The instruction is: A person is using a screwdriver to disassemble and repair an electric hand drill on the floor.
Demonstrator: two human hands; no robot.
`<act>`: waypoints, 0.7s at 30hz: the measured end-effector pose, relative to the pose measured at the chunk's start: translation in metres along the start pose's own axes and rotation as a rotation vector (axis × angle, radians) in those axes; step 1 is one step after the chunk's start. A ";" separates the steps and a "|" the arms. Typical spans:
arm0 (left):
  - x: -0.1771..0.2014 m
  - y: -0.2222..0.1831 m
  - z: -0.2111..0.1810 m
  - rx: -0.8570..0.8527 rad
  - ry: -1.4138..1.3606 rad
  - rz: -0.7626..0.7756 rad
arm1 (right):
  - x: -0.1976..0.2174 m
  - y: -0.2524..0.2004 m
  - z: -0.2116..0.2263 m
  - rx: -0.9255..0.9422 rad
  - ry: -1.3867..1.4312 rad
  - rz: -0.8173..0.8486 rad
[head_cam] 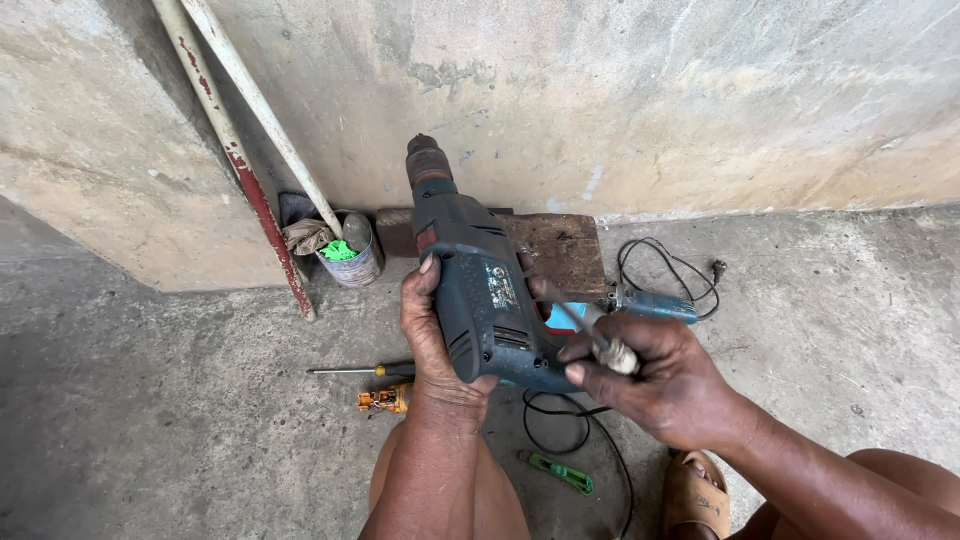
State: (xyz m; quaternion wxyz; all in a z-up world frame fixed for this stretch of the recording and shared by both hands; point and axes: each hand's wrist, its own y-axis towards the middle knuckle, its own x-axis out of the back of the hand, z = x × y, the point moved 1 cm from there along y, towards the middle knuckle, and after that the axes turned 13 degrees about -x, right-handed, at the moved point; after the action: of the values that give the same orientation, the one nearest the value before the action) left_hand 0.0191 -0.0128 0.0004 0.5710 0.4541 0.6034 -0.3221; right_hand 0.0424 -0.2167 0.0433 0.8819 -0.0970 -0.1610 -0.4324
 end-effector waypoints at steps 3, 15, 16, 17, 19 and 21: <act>0.006 0.003 0.001 -0.007 0.002 -0.040 | -0.004 -0.004 0.005 0.151 -0.052 0.049; 0.007 0.004 0.006 -0.014 0.005 -0.056 | -0.010 0.001 0.008 0.178 -0.364 -0.119; 0.007 0.004 0.007 0.001 -0.001 -0.036 | -0.011 0.002 0.013 0.170 -0.375 -0.117; 0.008 0.004 0.008 0.015 -0.008 -0.017 | -0.012 0.003 0.019 0.161 -0.386 -0.115; 0.008 0.003 0.009 0.024 0.008 -0.030 | -0.012 0.003 0.016 0.122 -0.412 -0.134; 0.008 0.002 0.009 0.030 0.022 -0.042 | -0.012 0.004 0.015 0.085 -0.440 -0.151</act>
State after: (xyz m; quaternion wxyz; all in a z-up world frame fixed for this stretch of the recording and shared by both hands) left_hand 0.0251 -0.0188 -0.0082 0.5505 0.4535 0.6139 -0.3382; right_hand 0.0360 -0.2008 0.0523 0.7940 -0.1394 -0.3744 -0.4583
